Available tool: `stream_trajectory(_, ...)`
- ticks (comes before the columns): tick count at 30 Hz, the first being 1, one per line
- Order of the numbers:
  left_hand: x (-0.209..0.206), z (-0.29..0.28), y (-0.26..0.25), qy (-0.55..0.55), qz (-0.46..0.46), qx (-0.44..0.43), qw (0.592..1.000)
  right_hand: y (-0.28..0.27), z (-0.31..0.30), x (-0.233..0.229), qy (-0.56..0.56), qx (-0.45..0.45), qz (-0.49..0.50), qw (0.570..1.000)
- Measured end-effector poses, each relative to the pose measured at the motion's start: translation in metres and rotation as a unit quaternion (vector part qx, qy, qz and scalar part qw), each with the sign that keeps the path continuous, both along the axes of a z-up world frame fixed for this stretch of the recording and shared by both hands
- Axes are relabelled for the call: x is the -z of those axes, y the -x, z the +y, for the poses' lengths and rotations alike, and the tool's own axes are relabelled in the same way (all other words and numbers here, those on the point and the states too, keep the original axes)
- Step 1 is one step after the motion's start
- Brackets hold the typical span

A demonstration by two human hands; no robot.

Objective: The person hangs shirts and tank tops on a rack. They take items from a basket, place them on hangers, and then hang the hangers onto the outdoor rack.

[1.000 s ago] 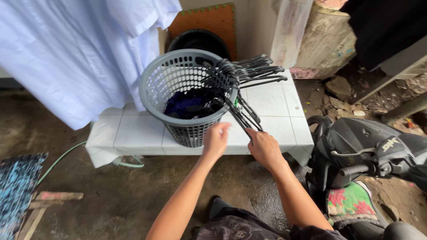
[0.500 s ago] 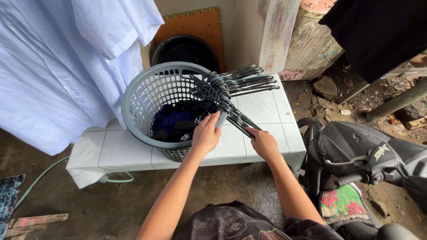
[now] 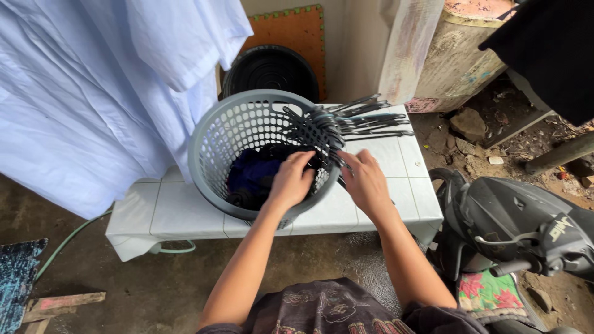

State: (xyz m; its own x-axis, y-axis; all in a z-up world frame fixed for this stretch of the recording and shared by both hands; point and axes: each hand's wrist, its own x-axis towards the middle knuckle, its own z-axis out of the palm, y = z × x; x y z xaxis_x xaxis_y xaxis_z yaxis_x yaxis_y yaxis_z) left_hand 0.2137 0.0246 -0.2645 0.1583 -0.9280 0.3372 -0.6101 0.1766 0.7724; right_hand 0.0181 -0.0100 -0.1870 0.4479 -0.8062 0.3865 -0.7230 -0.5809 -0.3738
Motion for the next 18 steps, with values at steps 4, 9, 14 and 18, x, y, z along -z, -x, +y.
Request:
stream_trajectory(4, 0.001, 0.013, -0.070, -0.027, -0.073, -0.096, 0.992, -0.073, -0.041, 0.038, -0.030, -0.146, -0.011, 0.989)
stream_trajectory(9, 0.020, 0.025, -0.139, -0.066, -0.178, -0.150, 0.970, -0.197, -0.103, 0.148, -0.163, -0.249, 0.197, 0.934)
stream_trajectory(14, 0.017, 0.033, -0.165, -0.081, -0.175, -0.078, 0.978, -0.260, -0.118, 0.202, -0.236, -0.173, 0.356, 0.888)
stream_trajectory(18, 0.000, 0.034, -0.172, 0.018, -0.188, -0.080, 0.979, -0.266, -0.127, 0.227, -0.251, -0.145, 0.427, 0.857)
